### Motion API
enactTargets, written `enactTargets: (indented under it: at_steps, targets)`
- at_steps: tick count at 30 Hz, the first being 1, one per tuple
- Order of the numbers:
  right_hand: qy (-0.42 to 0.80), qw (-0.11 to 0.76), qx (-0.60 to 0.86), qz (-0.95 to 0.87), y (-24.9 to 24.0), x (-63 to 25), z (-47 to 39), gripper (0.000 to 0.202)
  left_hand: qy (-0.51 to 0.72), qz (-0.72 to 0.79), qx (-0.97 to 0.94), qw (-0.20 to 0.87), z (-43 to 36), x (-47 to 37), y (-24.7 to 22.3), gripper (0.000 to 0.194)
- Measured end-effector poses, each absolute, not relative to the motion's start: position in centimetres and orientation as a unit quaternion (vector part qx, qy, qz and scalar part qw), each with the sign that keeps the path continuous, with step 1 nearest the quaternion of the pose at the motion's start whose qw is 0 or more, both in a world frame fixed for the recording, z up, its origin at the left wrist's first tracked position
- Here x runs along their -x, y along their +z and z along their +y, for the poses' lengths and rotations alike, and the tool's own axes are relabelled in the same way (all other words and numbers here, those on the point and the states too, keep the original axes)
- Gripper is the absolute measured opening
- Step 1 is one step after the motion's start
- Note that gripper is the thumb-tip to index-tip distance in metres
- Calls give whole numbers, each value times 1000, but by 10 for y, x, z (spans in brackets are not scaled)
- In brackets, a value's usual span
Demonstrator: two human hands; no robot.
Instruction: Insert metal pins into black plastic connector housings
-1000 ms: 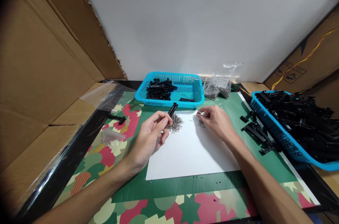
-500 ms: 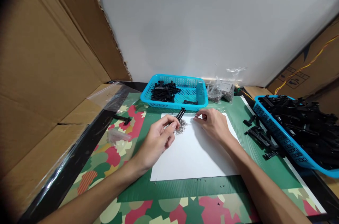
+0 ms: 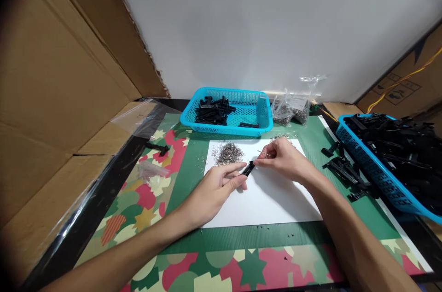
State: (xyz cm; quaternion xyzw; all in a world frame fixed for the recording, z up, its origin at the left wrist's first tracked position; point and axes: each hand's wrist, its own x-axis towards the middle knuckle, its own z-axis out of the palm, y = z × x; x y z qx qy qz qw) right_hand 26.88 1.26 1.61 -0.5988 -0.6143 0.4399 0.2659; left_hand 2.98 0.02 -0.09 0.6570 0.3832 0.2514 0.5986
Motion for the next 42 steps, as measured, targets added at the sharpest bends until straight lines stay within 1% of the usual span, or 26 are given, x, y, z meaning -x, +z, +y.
enactTargets:
  at_steps: [3, 8, 14, 19, 23, 26, 30, 35, 39, 42]
  targets:
    - [434, 252, 604, -619, 18, -265, 11, 46, 249, 378, -651, 610, 0, -31, -5, 43]
    - [424, 261, 611, -616, 17, -262, 10, 46, 238, 375, -655, 611, 0, -31, -2, 38]
    - [385, 272, 619, -628, 16, -257, 8, 47, 261, 358, -636, 632, 2, -33, 6, 33]
    - [349, 269, 621, -648, 18, -251, 6, 48, 256, 364, -632, 634, 4, -33, 4, 32]
    - [344, 266, 624, -650, 17, -250, 6, 52, 248, 368, -635, 632, 5, -32, 3, 33]
    - [372, 264, 620, -639, 16, -252, 6, 53, 237, 373, -641, 628, 5, -31, 5, 35]
    - [426, 252, 601, -628, 12, -261, 8, 49, 214, 384, -646, 624, 4, -31, 11, 44]
    - [455, 225, 588, -630, 12, -274, 9, 43, 212, 386, -646, 623, 4, -31, 13, 45]
    - [444, 221, 579, -647, 16, -276, 7, 46, 212, 383, -642, 629, 4, -31, 11, 49]
    - [413, 248, 590, -648, 16, -273, 7, 48, 212, 388, -631, 637, 4, -31, 11, 52]
